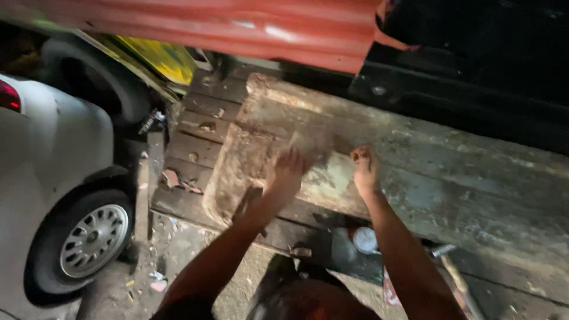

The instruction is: The person sands a long wooden beam with sandpaper, moving along its length. The person then opens a small container and scrapes its contents onto a red packet.

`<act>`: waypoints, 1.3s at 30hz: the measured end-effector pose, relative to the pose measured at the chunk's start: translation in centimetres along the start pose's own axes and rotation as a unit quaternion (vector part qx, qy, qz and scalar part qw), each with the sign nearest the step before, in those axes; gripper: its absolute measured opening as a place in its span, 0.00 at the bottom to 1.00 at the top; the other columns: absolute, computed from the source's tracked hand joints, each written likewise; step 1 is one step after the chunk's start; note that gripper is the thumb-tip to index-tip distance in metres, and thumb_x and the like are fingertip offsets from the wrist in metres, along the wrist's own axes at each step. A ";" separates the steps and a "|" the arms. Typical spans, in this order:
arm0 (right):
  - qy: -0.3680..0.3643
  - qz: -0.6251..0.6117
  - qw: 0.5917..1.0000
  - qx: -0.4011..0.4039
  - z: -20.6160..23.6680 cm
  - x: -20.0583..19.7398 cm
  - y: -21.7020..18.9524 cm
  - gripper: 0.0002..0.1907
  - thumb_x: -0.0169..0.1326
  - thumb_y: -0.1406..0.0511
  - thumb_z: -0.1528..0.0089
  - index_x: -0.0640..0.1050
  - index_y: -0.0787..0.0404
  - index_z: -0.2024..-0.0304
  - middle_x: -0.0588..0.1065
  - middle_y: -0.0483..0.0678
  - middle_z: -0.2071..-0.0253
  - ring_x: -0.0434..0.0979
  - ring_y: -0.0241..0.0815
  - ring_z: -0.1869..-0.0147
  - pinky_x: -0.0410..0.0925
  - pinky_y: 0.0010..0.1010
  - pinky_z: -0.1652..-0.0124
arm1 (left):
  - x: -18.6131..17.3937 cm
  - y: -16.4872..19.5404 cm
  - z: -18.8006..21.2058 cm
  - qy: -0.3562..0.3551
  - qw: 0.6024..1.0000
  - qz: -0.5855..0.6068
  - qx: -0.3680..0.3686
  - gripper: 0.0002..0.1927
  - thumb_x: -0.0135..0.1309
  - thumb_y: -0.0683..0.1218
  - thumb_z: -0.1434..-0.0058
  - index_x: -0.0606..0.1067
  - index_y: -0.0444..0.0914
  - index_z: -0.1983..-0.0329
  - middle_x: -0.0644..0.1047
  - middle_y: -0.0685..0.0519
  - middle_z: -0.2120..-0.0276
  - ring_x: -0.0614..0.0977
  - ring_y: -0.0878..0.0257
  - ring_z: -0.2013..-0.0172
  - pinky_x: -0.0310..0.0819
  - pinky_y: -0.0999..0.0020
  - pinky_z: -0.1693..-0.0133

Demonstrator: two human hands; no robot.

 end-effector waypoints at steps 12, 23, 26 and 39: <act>0.045 0.379 0.923 0.051 0.0 1.3 -0.5 0.24 0.61 0.60 0.32 0.70 0.61 0.38 0.76 0.48 0.47 0.79 0.39 0.50 0.72 0.31 0.53 | 1.7 -2.1 -6.7 -0.148 0.988 -0.005 -0.034 0.28 0.43 0.46 0.33 0.68 0.26 0.34 0.62 0.31 0.32 0.62 0.39 0.31 0.46 0.44 0.30; 0.034 0.392 0.919 0.032 -0.3 1.6 -0.6 0.22 0.62 0.65 0.34 0.73 0.62 0.39 0.76 0.48 0.50 0.78 0.42 0.48 0.75 0.29 0.56 | -1.2 -3.0 -7.7 -0.316 0.948 0.021 0.028 0.18 0.39 0.43 0.29 0.78 0.30 0.47 0.79 0.36 0.48 0.79 0.43 0.42 0.49 0.45 0.24; 0.056 0.413 0.906 0.072 -0.6 1.7 -1.2 0.21 0.63 0.65 0.36 0.74 0.61 0.42 0.78 0.48 0.52 0.81 0.40 0.55 0.73 0.29 0.61 | -1.1 -1.1 -5.0 -0.157 0.982 -0.002 0.100 0.20 0.43 0.45 0.33 0.74 0.28 0.43 0.73 0.32 0.42 0.74 0.39 0.38 0.61 0.45 0.34; 0.060 0.470 0.880 0.024 -1.4 2.3 -3.9 0.21 0.55 0.60 0.31 0.72 0.63 0.39 0.75 0.59 0.44 0.78 0.57 0.44 0.72 0.42 0.50 | -1.3 2.9 1.5 -0.015 0.989 0.024 0.146 0.29 0.47 0.48 0.39 0.70 0.24 0.39 0.70 0.30 0.39 0.70 0.36 0.37 0.60 0.44 0.36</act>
Point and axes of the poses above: each hand's wrist, its own z-axis away from the middle knuckle, its own x-axis out of the palm, y = z × x, the point moved 4 cm from there along -z, towards the middle knuckle
